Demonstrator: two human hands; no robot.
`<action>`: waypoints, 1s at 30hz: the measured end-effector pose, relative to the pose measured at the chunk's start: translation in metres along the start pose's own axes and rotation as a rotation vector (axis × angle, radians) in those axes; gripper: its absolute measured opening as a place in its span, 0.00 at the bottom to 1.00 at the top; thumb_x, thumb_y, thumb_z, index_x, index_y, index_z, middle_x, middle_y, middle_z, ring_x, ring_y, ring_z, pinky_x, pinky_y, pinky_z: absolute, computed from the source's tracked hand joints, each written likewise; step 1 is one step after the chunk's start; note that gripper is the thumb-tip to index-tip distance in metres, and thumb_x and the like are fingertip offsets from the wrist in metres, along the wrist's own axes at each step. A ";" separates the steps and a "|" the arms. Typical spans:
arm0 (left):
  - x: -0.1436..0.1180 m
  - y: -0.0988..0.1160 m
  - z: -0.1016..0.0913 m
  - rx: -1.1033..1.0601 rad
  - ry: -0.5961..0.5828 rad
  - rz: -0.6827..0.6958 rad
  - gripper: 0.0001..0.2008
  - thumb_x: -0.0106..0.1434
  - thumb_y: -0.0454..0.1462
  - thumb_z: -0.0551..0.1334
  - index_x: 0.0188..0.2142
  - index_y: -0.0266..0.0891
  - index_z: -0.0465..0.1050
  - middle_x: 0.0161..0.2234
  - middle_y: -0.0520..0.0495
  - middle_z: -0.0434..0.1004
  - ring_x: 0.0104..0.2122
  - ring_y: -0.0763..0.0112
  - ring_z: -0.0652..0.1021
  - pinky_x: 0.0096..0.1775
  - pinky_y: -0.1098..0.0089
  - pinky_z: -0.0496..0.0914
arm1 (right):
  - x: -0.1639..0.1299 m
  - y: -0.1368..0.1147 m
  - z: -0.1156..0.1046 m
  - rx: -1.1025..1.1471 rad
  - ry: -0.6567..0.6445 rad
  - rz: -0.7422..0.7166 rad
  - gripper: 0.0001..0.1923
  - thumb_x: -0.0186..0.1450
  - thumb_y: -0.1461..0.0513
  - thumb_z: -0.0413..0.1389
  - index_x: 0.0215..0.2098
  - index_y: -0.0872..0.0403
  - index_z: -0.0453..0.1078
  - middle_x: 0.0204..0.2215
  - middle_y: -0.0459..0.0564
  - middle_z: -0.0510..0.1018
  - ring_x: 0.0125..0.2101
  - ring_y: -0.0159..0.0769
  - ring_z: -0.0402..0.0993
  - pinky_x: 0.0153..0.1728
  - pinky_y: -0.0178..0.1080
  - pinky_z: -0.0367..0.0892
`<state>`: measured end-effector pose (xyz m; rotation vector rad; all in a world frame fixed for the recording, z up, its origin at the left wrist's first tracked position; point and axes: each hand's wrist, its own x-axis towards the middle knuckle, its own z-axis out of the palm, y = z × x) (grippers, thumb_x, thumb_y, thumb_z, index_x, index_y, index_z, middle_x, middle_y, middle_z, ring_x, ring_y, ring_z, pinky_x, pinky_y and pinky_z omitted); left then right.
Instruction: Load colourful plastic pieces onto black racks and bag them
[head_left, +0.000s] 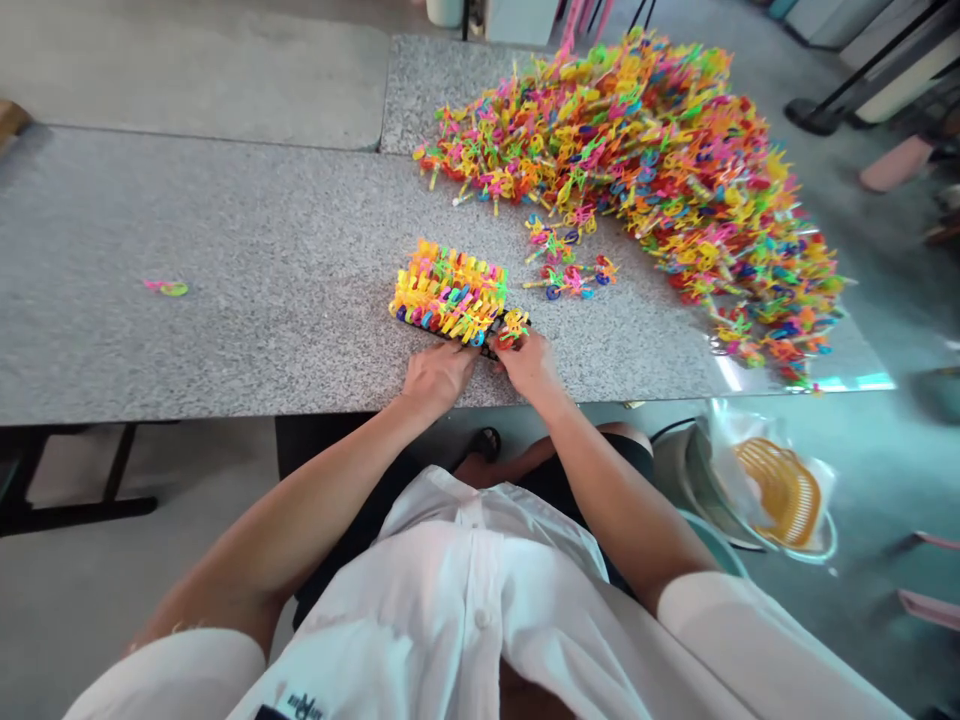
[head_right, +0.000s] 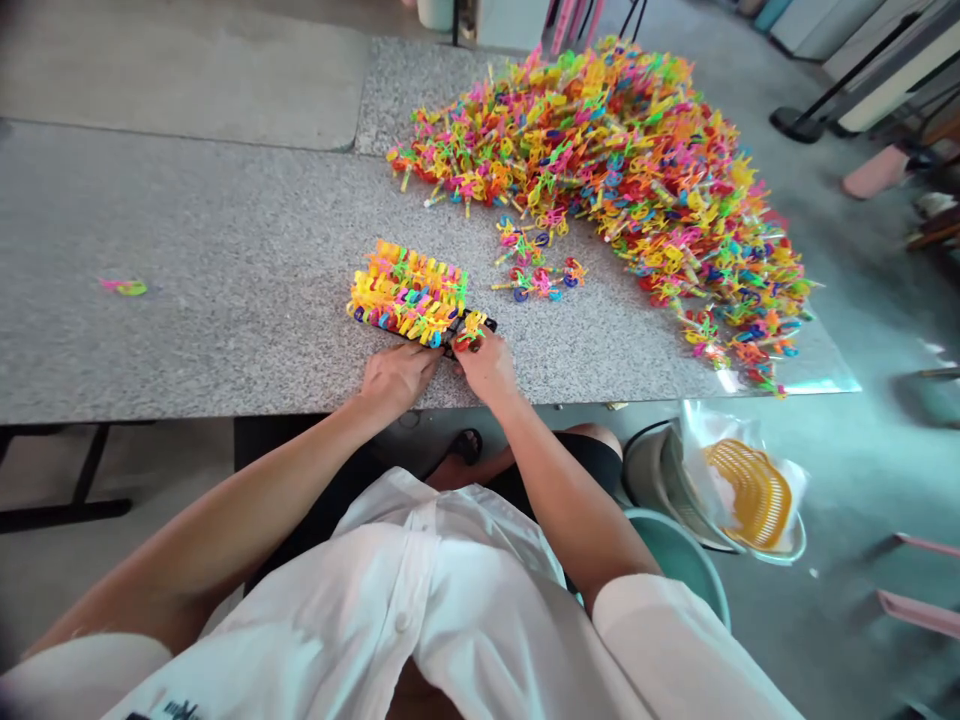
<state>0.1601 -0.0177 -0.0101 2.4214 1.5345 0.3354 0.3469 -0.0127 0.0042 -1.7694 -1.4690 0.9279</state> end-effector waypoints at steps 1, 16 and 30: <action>0.000 0.000 0.001 -0.008 0.014 -0.004 0.17 0.78 0.42 0.55 0.54 0.51 0.83 0.49 0.44 0.84 0.48 0.57 0.80 0.44 0.62 0.71 | 0.001 0.002 0.000 -0.054 0.008 -0.047 0.08 0.70 0.57 0.60 0.42 0.52 0.77 0.28 0.48 0.83 0.28 0.40 0.82 0.33 0.38 0.72; 0.005 -0.002 0.009 -0.094 0.151 0.029 0.16 0.76 0.42 0.57 0.45 0.47 0.87 0.44 0.40 0.81 0.52 0.50 0.74 0.55 0.51 0.65 | 0.010 0.015 0.008 -0.112 0.023 -0.203 0.14 0.70 0.49 0.59 0.42 0.50 0.78 0.31 0.51 0.84 0.36 0.47 0.82 0.38 0.44 0.74; 0.006 -0.003 0.010 -0.115 0.150 0.027 0.19 0.76 0.44 0.55 0.46 0.48 0.87 0.47 0.40 0.81 0.54 0.49 0.74 0.56 0.50 0.64 | 0.004 -0.003 -0.001 -0.111 -0.050 -0.132 0.14 0.72 0.49 0.61 0.44 0.50 0.78 0.32 0.49 0.83 0.40 0.45 0.80 0.39 0.40 0.73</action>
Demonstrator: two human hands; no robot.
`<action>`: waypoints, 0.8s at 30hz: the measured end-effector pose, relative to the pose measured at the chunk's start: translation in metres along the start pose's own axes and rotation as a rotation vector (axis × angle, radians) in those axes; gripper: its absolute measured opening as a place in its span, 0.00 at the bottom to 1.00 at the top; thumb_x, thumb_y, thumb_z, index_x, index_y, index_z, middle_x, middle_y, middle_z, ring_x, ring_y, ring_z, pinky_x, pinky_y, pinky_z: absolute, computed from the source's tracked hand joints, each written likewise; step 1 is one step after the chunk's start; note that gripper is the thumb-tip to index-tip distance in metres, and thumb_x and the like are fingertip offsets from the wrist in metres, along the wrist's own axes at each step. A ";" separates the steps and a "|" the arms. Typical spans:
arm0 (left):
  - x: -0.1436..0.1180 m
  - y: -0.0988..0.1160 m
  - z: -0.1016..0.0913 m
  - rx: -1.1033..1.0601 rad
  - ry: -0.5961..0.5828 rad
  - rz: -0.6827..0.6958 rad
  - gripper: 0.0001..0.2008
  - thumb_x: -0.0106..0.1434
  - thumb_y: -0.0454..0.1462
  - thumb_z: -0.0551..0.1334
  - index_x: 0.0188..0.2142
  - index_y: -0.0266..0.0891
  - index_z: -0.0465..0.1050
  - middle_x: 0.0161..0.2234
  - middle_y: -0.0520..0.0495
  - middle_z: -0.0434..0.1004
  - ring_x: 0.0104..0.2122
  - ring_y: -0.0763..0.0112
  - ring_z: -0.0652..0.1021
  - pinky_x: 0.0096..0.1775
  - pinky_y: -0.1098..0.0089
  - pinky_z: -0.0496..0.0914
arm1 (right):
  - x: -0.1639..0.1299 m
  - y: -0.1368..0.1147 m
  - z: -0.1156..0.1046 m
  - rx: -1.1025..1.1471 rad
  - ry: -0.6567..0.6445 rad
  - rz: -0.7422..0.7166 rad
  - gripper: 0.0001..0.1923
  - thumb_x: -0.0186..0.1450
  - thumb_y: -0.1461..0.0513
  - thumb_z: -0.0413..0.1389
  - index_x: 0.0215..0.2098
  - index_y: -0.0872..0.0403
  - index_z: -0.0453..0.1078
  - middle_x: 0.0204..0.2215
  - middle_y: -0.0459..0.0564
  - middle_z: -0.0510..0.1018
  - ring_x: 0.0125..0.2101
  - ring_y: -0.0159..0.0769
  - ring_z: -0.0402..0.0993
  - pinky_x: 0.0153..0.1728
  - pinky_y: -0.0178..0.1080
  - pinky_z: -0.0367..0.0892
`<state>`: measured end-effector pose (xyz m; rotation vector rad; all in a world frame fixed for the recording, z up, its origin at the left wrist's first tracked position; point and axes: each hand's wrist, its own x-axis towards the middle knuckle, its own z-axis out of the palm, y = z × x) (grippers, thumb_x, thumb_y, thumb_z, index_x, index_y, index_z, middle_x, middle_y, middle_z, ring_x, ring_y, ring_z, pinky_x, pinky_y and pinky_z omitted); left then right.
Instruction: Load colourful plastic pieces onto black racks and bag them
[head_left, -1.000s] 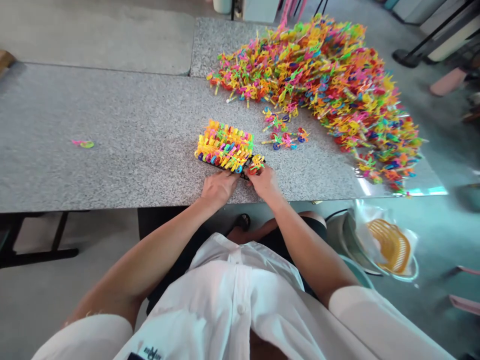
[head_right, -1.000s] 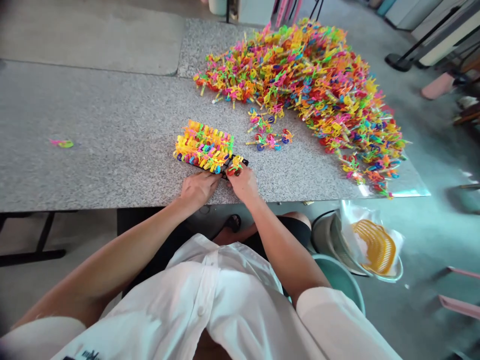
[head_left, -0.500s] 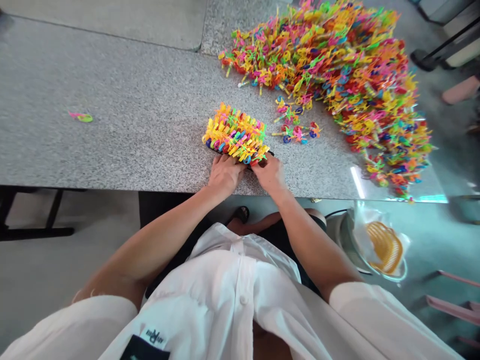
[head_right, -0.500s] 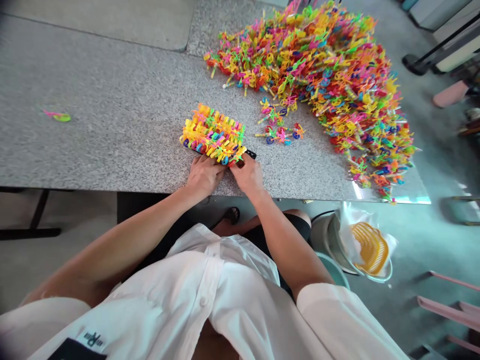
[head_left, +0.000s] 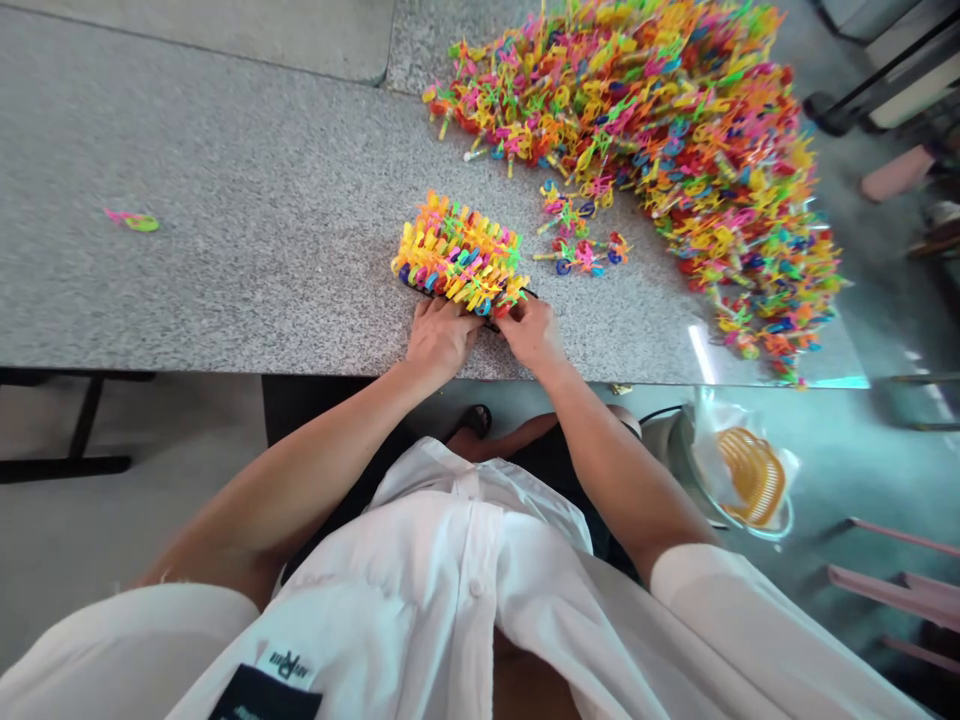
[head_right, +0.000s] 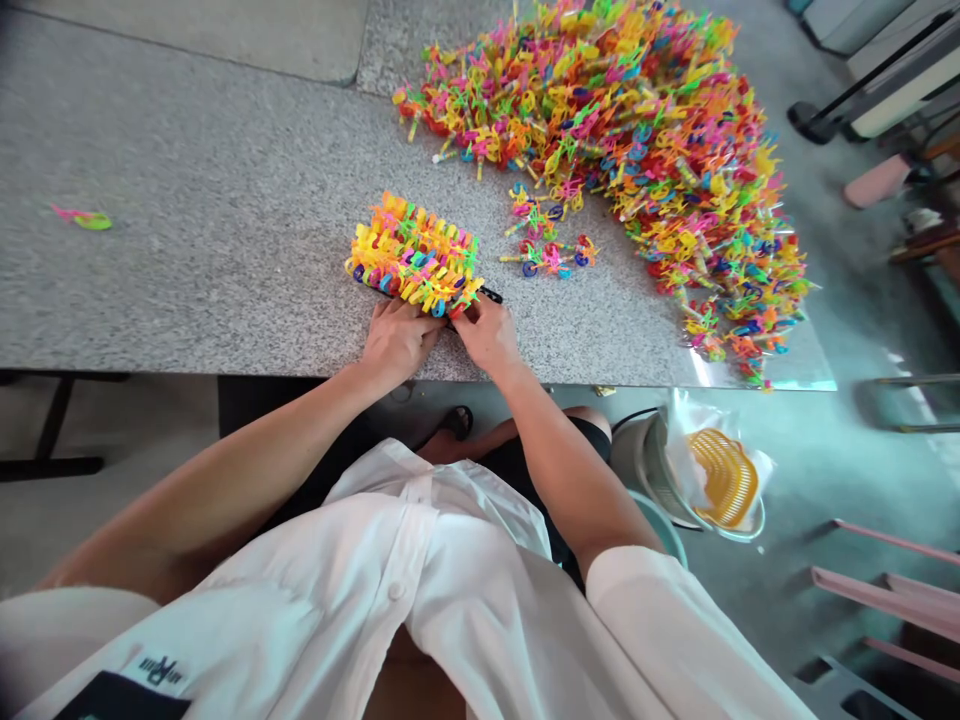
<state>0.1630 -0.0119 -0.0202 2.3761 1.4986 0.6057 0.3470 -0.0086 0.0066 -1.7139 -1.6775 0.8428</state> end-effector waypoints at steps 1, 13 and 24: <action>0.000 0.000 -0.001 0.001 -0.001 0.002 0.19 0.76 0.43 0.55 0.46 0.48 0.87 0.47 0.39 0.81 0.54 0.49 0.74 0.56 0.50 0.65 | -0.001 0.001 0.000 -0.024 0.005 -0.009 0.13 0.72 0.49 0.61 0.44 0.49 0.78 0.33 0.50 0.83 0.41 0.46 0.80 0.40 0.40 0.72; 0.000 0.002 -0.005 0.023 -0.031 -0.037 0.18 0.74 0.41 0.56 0.42 0.44 0.87 0.43 0.38 0.81 0.53 0.48 0.75 0.57 0.49 0.65 | -0.001 -0.001 0.015 -0.269 0.023 -0.047 0.14 0.75 0.54 0.56 0.50 0.53 0.77 0.42 0.58 0.85 0.50 0.53 0.80 0.47 0.43 0.70; -0.004 -0.012 -0.012 0.117 -0.008 -0.043 0.17 0.73 0.42 0.59 0.40 0.44 0.88 0.45 0.37 0.84 0.52 0.49 0.79 0.56 0.52 0.71 | -0.005 -0.026 0.004 -0.429 -0.149 0.022 0.16 0.76 0.59 0.52 0.54 0.52 0.80 0.47 0.58 0.87 0.49 0.49 0.83 0.48 0.40 0.73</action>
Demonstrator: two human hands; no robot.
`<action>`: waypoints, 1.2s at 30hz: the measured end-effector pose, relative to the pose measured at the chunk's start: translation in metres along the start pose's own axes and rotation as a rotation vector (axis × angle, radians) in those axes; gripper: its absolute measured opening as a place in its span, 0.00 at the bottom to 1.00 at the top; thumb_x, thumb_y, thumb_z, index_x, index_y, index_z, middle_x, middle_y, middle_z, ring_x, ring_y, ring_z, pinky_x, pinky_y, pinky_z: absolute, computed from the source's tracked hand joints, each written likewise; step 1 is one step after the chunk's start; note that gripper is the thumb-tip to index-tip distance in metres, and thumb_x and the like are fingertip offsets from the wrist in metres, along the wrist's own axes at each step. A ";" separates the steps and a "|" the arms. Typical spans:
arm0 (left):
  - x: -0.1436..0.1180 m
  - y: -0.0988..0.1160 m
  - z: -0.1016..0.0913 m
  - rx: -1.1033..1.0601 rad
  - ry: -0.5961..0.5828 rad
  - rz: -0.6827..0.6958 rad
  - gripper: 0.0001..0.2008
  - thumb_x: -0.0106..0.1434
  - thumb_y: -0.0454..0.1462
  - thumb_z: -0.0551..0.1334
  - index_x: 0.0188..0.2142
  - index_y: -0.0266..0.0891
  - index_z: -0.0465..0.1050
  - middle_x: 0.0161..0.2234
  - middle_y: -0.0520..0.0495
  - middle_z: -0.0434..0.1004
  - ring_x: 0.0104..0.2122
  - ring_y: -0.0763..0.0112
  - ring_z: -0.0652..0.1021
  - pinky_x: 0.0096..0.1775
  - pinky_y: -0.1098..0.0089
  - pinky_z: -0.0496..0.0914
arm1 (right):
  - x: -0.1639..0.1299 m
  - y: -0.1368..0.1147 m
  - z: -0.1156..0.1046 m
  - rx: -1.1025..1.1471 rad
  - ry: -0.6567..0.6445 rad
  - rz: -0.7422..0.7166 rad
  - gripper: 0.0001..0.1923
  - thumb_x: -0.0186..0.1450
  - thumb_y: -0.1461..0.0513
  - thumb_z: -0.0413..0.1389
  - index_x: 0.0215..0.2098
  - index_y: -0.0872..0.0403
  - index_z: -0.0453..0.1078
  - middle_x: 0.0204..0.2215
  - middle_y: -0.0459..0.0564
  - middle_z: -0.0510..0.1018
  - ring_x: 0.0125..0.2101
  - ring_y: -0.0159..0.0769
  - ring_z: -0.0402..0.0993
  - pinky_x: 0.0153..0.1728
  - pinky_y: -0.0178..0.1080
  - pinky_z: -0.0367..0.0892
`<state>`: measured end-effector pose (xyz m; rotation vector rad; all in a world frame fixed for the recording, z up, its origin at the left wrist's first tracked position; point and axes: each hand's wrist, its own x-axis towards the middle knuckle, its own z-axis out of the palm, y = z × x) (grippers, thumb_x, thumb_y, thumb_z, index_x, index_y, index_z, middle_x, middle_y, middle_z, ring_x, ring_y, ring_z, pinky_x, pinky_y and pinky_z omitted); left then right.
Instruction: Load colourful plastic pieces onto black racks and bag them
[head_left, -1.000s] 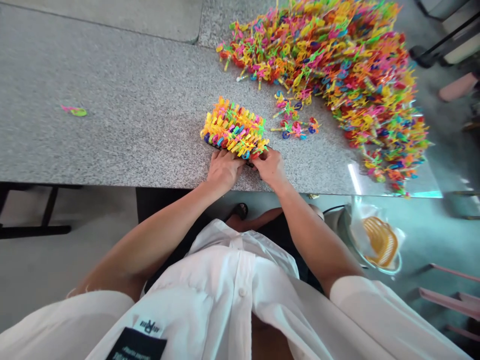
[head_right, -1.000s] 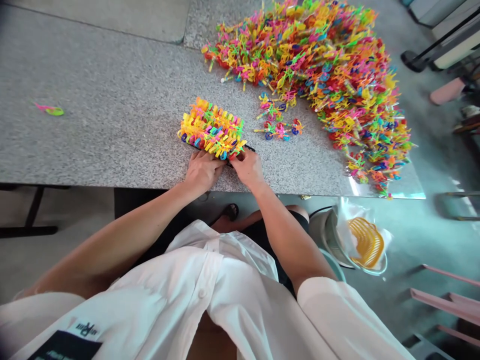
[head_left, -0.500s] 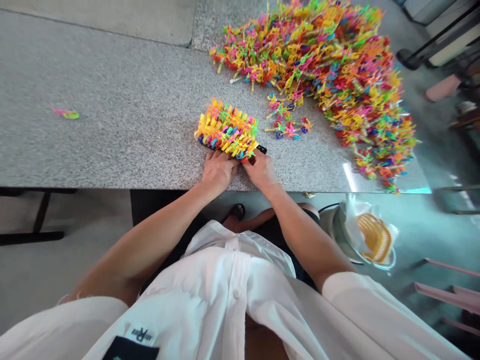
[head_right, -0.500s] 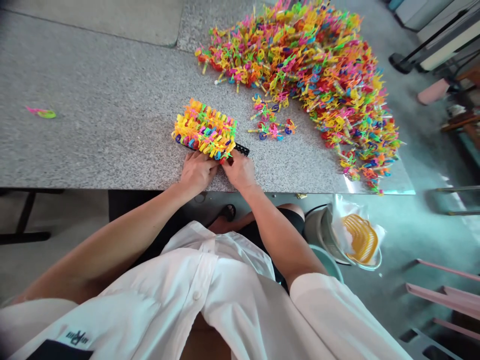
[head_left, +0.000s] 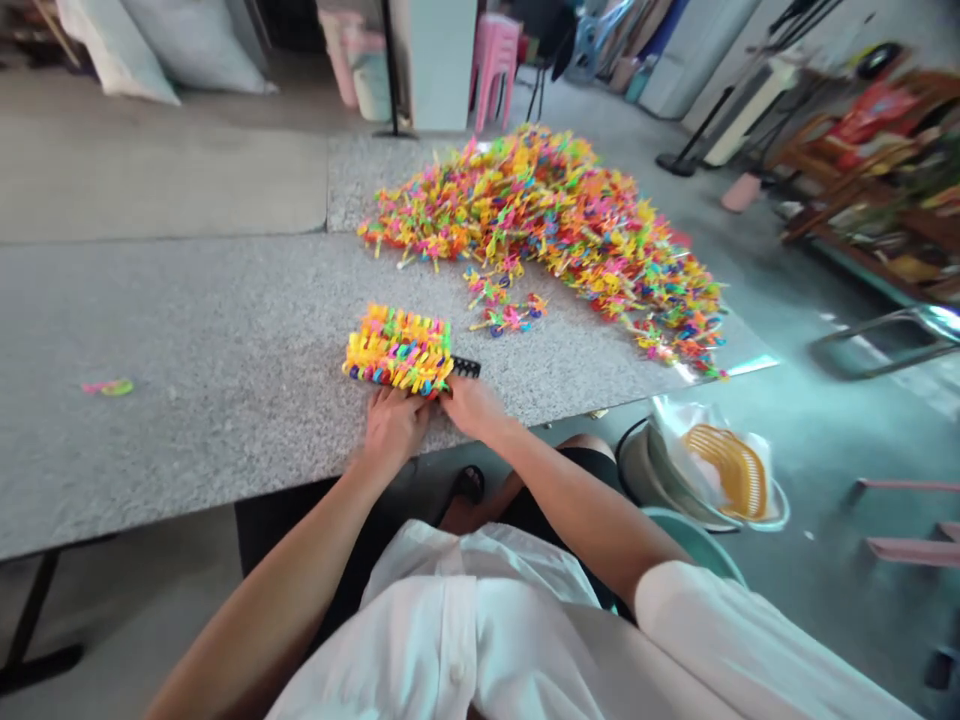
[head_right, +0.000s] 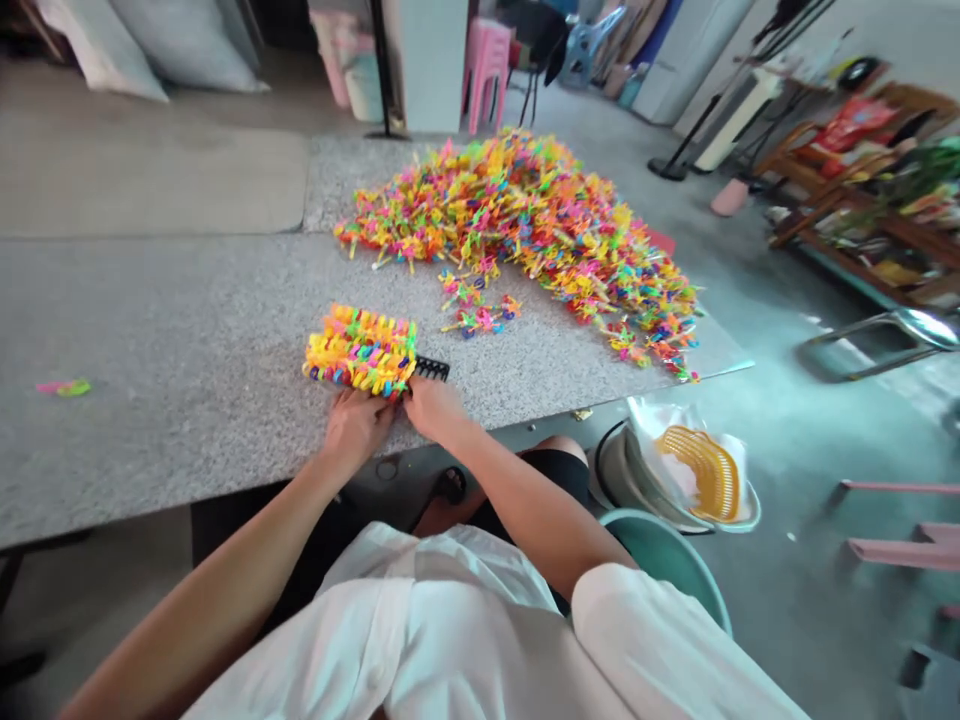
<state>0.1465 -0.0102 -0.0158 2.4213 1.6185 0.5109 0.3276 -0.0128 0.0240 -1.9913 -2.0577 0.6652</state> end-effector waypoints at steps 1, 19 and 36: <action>-0.001 -0.006 -0.001 0.011 0.012 0.004 0.17 0.73 0.43 0.59 0.39 0.44 0.88 0.46 0.36 0.84 0.52 0.49 0.79 0.56 0.52 0.71 | 0.005 0.006 -0.008 0.007 -0.017 -0.006 0.15 0.76 0.60 0.52 0.52 0.52 0.81 0.48 0.57 0.87 0.50 0.48 0.83 0.49 0.39 0.72; -0.024 -0.100 -0.048 -0.202 0.037 -0.142 0.15 0.65 0.49 0.58 0.38 0.52 0.83 0.49 0.51 0.86 0.54 0.52 0.80 0.62 0.51 0.75 | 0.025 0.073 -0.054 -0.219 0.083 -0.167 0.20 0.77 0.66 0.52 0.60 0.48 0.80 0.66 0.56 0.72 0.57 0.45 0.76 0.56 0.40 0.69; 0.066 -0.162 -0.064 -0.403 0.091 -0.438 0.32 0.61 0.36 0.60 0.66 0.37 0.71 0.59 0.41 0.83 0.55 0.58 0.82 0.62 0.56 0.75 | 0.024 0.048 -0.023 0.163 0.096 0.336 0.07 0.69 0.58 0.63 0.39 0.53 0.79 0.35 0.56 0.86 0.41 0.46 0.84 0.38 0.37 0.74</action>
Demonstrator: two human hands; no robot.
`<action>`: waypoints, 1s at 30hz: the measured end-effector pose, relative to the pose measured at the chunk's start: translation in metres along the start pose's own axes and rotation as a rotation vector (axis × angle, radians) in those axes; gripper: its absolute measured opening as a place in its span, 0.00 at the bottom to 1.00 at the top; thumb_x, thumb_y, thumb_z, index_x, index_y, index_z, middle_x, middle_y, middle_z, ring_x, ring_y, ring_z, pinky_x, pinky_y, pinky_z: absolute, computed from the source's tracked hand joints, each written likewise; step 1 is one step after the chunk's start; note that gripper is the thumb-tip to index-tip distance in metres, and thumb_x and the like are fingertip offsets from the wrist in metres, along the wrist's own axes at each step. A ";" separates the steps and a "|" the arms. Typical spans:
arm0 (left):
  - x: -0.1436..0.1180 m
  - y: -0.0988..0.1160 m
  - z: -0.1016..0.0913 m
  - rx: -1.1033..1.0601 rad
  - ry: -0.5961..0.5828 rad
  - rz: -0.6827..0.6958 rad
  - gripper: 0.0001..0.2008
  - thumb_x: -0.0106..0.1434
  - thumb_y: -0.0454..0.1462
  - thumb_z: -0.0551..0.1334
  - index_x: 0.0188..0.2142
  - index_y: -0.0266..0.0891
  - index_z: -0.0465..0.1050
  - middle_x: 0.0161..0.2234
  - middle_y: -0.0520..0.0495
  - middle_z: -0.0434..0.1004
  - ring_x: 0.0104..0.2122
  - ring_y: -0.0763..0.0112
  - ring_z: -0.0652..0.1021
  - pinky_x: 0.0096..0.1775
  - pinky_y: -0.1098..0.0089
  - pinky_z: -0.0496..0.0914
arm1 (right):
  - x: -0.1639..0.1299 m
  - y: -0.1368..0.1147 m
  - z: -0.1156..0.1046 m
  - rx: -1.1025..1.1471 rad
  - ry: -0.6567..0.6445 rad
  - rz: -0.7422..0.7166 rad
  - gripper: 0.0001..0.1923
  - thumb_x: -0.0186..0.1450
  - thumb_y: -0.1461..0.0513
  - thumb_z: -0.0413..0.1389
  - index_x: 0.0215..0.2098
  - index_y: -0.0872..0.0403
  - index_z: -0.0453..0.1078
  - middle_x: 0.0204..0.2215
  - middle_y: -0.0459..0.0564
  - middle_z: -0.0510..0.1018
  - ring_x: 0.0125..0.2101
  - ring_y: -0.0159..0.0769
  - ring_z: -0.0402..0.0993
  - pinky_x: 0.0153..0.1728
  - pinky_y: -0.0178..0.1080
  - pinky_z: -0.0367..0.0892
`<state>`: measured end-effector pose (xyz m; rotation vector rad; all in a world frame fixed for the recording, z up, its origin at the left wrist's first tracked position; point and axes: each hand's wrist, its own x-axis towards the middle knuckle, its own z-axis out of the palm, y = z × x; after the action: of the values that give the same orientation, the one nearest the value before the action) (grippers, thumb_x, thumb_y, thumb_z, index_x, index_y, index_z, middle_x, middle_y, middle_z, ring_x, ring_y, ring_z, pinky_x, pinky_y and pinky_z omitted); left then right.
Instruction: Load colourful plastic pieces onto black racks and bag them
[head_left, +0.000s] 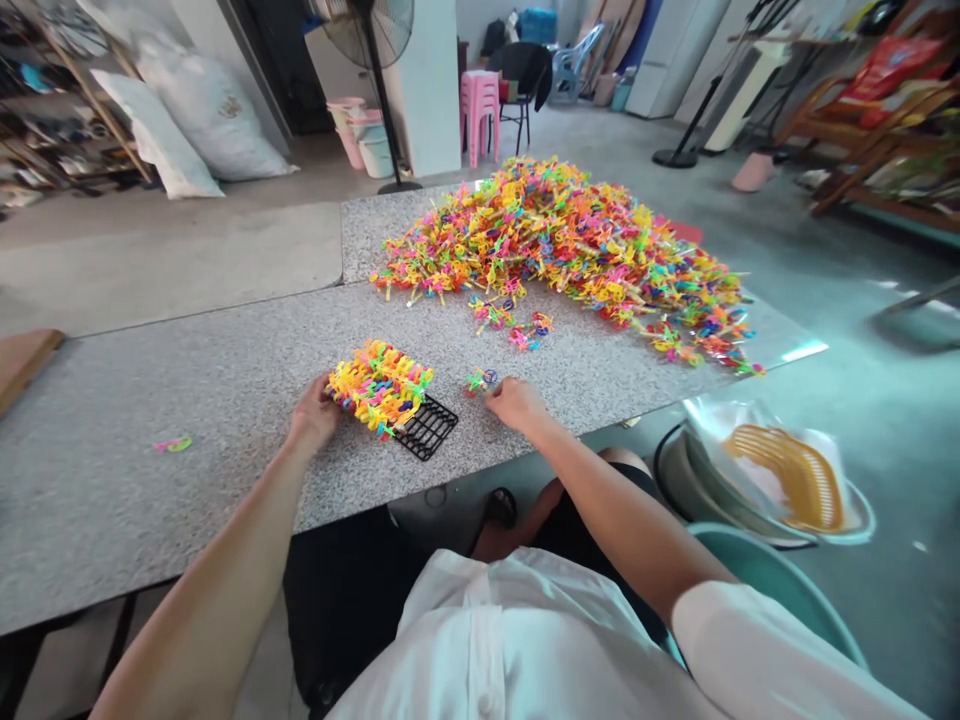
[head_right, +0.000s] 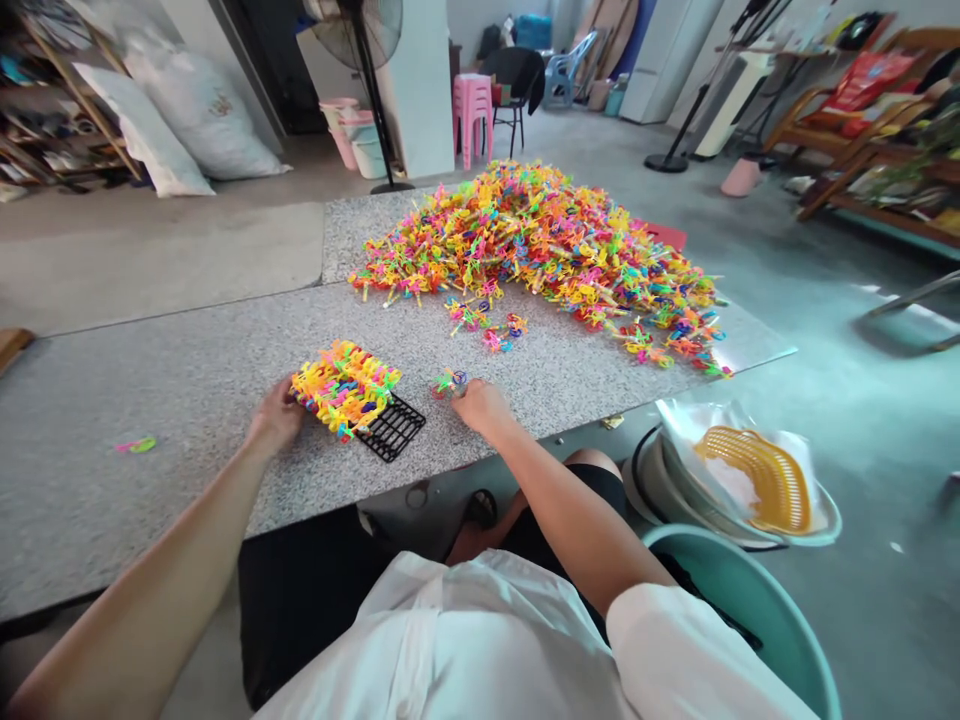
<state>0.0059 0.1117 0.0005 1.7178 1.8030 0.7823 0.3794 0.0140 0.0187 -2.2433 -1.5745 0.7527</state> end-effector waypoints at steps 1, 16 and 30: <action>0.003 0.000 0.001 -0.005 -0.027 0.035 0.31 0.60 0.36 0.60 0.64 0.37 0.74 0.58 0.42 0.84 0.56 0.57 0.82 0.62 0.55 0.74 | -0.001 -0.001 0.003 0.153 -0.039 0.031 0.06 0.69 0.58 0.63 0.36 0.52 0.76 0.29 0.51 0.83 0.35 0.42 0.83 0.34 0.35 0.72; -0.019 0.000 -0.005 0.176 -0.114 0.047 0.16 0.58 0.40 0.65 0.45 0.41 0.85 0.45 0.45 0.89 0.48 0.50 0.86 0.50 0.60 0.79 | -0.007 -0.053 0.040 0.711 -0.282 -0.055 0.05 0.68 0.64 0.59 0.32 0.53 0.73 0.22 0.43 0.77 0.21 0.32 0.75 0.22 0.31 0.66; -0.036 0.006 -0.003 0.197 -0.094 0.044 0.18 0.61 0.39 0.64 0.49 0.43 0.84 0.48 0.46 0.88 0.52 0.52 0.84 0.53 0.62 0.77 | -0.016 -0.059 0.040 -0.096 -0.084 -0.383 0.13 0.74 0.62 0.55 0.51 0.54 0.79 0.46 0.57 0.88 0.47 0.46 0.83 0.42 0.35 0.68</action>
<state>0.0098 0.0753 0.0058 1.8914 1.8351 0.5459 0.3064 0.0181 0.0205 -1.9009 -2.0379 0.6795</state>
